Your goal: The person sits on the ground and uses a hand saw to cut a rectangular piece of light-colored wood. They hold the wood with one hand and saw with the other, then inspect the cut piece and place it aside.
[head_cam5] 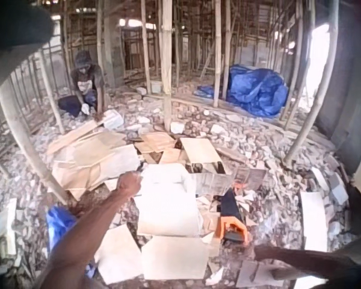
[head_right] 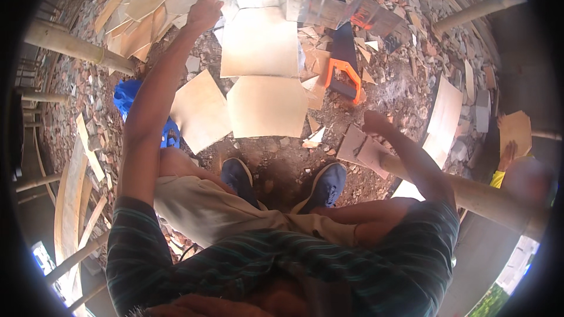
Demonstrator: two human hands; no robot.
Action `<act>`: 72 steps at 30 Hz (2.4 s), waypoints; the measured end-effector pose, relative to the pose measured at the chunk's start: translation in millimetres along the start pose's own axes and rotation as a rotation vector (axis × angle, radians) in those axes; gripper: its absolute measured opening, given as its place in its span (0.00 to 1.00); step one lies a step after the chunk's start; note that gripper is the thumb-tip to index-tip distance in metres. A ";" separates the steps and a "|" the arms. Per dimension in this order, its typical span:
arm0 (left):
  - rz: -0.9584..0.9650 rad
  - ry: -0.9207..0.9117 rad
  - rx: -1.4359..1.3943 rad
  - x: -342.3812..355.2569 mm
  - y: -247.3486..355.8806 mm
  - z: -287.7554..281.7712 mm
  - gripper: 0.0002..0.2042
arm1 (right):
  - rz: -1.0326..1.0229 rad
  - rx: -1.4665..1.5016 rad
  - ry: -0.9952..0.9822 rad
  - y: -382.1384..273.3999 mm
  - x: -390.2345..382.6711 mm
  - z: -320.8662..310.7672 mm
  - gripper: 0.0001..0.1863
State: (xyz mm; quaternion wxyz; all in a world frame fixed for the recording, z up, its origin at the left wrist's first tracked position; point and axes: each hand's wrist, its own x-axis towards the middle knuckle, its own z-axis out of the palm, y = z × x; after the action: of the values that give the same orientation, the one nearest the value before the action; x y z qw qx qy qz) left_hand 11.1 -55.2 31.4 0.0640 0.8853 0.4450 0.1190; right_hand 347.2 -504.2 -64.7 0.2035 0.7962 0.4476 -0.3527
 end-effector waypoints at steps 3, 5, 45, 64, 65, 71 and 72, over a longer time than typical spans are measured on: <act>0.000 -0.021 -0.025 2.4 -2.3 1.4 0.17 | -0.172 -0.293 0.025 -34.3 -14.0 -72.5 0.15; 0.003 -0.054 -0.021 4.4 -2.8 0.6 0.17 | -0.405 -0.020 0.187 -66.0 -26.4 -115.0 0.10; 0.044 0.046 -0.145 3.8 -13.9 15.7 0.11 | -0.361 0.526 0.777 -379.3 139.5 -190.9 0.15; 0.001 0.013 -0.159 3.5 -12.1 8.5 0.11 | -0.691 0.420 0.878 -366.6 122.5 -159.9 0.12; 0.011 0.034 -0.150 2.9 -11.9 8.2 0.11 | -0.678 0.426 0.849 -367.1 122.4 -159.5 0.12; 0.010 -0.009 -0.155 2.3 -10.2 4.6 0.11 | -0.731 0.324 0.914 -374.5 126.6 -166.6 0.12; 0.005 0.001 -0.158 2.0 -10.0 4.5 0.11 | -0.726 0.313 0.892 -375.6 127.2 -169.2 0.12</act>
State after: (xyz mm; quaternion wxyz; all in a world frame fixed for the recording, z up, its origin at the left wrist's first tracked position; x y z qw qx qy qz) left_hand 5.8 -47.7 25.2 0.1330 0.8785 0.4321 0.1544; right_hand 134.3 -129.6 -49.3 -0.2577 0.6839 0.6762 -0.0928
